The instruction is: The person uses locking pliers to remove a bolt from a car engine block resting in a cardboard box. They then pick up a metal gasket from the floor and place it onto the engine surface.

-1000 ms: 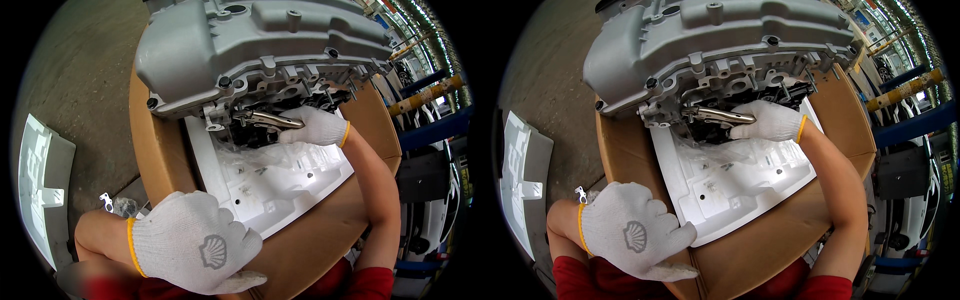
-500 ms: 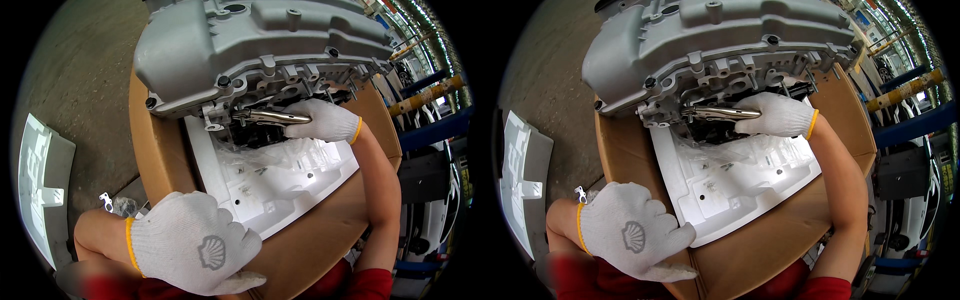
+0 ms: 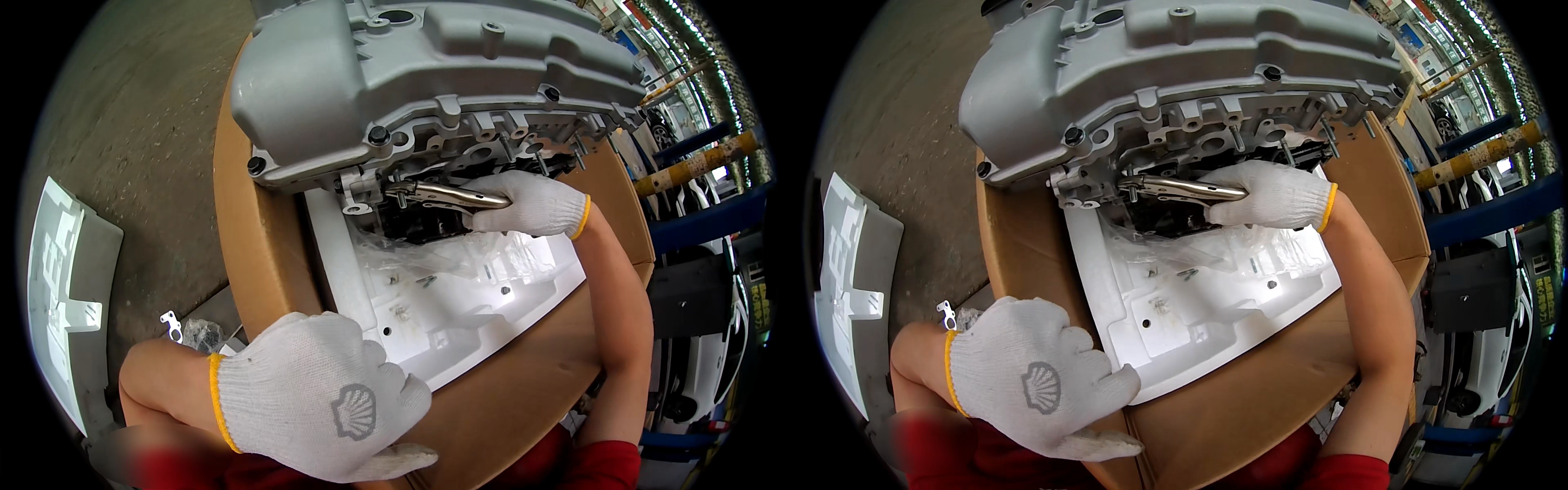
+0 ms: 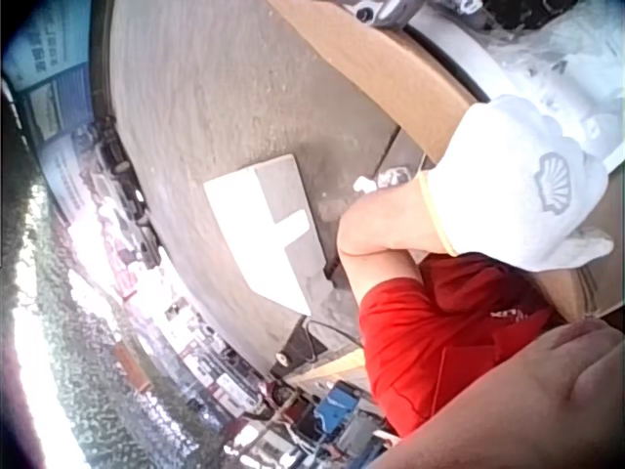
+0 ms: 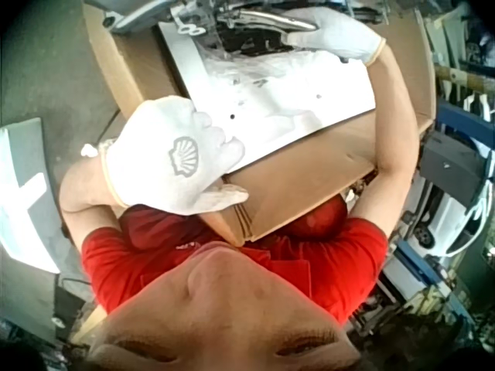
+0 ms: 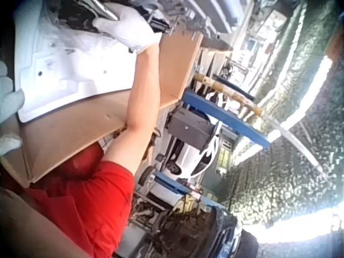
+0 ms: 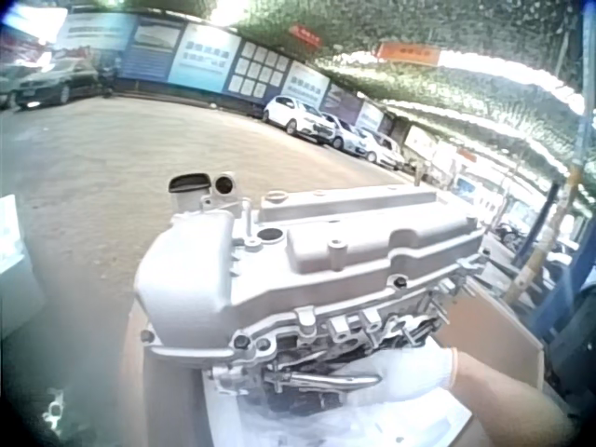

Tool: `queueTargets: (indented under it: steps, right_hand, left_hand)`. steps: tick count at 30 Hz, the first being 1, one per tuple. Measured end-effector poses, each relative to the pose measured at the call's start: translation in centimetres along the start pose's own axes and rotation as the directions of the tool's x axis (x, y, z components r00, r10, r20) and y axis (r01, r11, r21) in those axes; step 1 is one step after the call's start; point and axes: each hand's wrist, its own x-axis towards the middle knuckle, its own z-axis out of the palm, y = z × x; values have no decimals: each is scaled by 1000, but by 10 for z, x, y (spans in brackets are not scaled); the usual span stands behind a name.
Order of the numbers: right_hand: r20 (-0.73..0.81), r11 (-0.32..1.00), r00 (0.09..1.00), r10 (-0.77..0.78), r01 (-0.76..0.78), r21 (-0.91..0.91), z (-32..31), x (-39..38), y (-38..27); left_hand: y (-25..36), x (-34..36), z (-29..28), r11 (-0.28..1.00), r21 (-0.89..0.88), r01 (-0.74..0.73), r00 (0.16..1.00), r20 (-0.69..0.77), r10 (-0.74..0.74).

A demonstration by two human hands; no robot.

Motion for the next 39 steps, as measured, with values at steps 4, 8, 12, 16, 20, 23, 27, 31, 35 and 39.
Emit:
queueTargets:
  steps: [4,8,12,16,20,23,27,31,35,39]
  right_hand:
    - [-10,989,999,47,-48,-142,-8,-6,-16]
    - [-69,995,993,101,-100,16,25,15,3]
    - [-19,947,1000,-19,24,321,48,30,34]
    - [17,955,999,-49,42,293,37,25,36]
    - [13,999,1000,0,-1,33,11,7,11]
    - [0,991,997,82,-82,-102,1,-2,-5]
    - [27,994,997,77,-75,-79,3,1,-10]
    - [21,989,994,108,-105,-102,4,3,-7]
    - [42,999,998,53,-53,-5,0,1,-6]
    - [27,999,999,36,-36,15,6,6,1]
  left_hand:
    - [-1,1,1,1000,5,-16,1000,-27,16]
    - [0,2,3,1000,13,-10,999,-52,11]
    - [0,2,2,1000,25,-15,999,-35,16]
    - [0,1,0,1000,19,-7,1000,-9,7]
    - [2,2,0,1000,17,19,1000,5,-19]
    - [5,3,-1,998,24,53,999,10,-54]
    - [6,2,0,997,28,71,997,16,-72]
    - [6,1,4,997,16,81,997,11,-81]
    - [9,1,10,994,29,101,993,-70,-99]
    - [7,-1,7,998,8,68,996,-50,-68]
